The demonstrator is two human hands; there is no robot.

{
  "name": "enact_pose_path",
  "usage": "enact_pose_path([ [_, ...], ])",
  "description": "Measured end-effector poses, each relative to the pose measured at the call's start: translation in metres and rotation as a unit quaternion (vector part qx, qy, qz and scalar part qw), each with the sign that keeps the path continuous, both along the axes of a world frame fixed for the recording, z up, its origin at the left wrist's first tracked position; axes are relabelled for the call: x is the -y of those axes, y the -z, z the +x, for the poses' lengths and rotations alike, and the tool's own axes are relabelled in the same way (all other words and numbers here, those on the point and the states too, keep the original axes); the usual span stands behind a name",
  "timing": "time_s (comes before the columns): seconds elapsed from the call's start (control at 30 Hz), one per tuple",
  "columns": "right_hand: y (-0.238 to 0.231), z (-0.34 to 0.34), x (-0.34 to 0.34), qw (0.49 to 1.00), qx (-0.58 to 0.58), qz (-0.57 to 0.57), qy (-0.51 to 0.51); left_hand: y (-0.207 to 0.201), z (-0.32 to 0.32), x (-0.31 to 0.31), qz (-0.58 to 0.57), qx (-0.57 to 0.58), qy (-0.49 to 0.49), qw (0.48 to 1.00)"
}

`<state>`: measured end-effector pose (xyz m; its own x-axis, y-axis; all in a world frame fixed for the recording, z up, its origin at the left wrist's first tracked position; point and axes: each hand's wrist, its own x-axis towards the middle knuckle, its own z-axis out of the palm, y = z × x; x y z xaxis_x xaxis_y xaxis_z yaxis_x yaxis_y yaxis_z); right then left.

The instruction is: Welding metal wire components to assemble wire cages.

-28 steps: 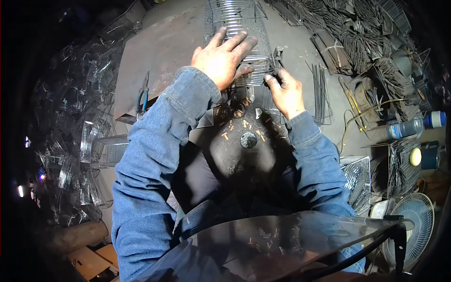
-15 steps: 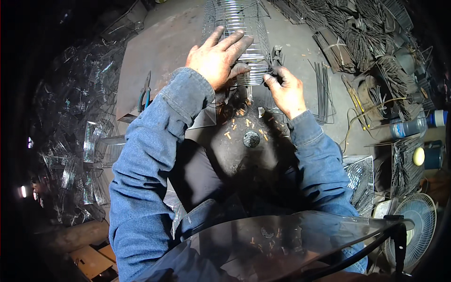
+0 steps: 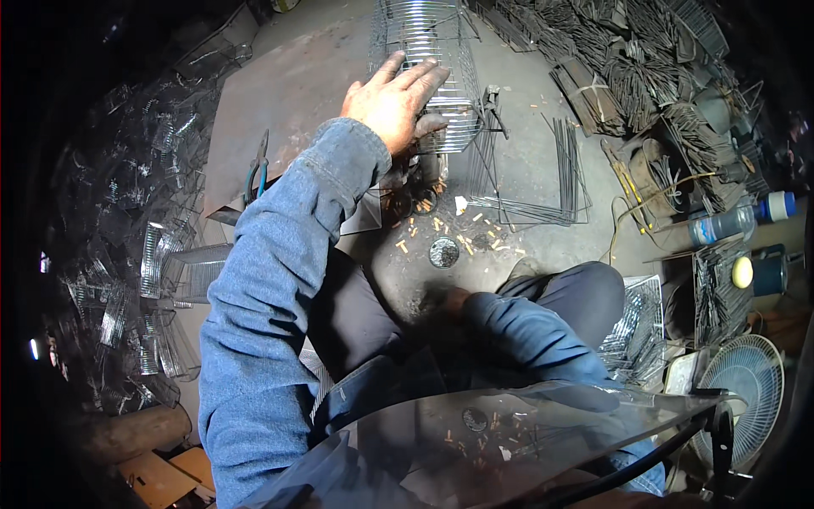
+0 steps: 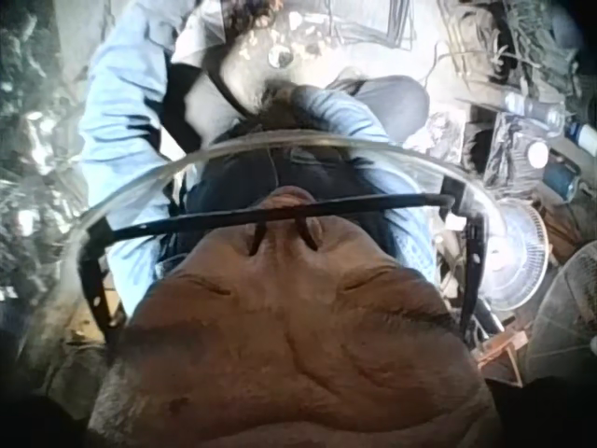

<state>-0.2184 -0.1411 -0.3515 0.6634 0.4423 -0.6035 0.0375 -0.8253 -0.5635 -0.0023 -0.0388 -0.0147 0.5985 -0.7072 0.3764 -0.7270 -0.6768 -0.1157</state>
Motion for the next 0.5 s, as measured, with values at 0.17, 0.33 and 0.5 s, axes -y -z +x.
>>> enact_pose_path([
  [0.17,-0.154,-0.018,0.036,0.944,0.017,0.245,0.222,-0.002,0.002,-0.003,0.022,0.003,-0.014,1.000],
  [0.33,-0.310,-0.112,0.086,0.816,0.026,0.335,0.471,-0.002,0.005,-0.007,0.004,-0.011,0.010,1.000],
  [0.5,-0.357,-0.075,0.098,0.713,0.163,0.478,0.487,-0.001,0.005,-0.006,0.023,0.002,-0.007,1.000],
])
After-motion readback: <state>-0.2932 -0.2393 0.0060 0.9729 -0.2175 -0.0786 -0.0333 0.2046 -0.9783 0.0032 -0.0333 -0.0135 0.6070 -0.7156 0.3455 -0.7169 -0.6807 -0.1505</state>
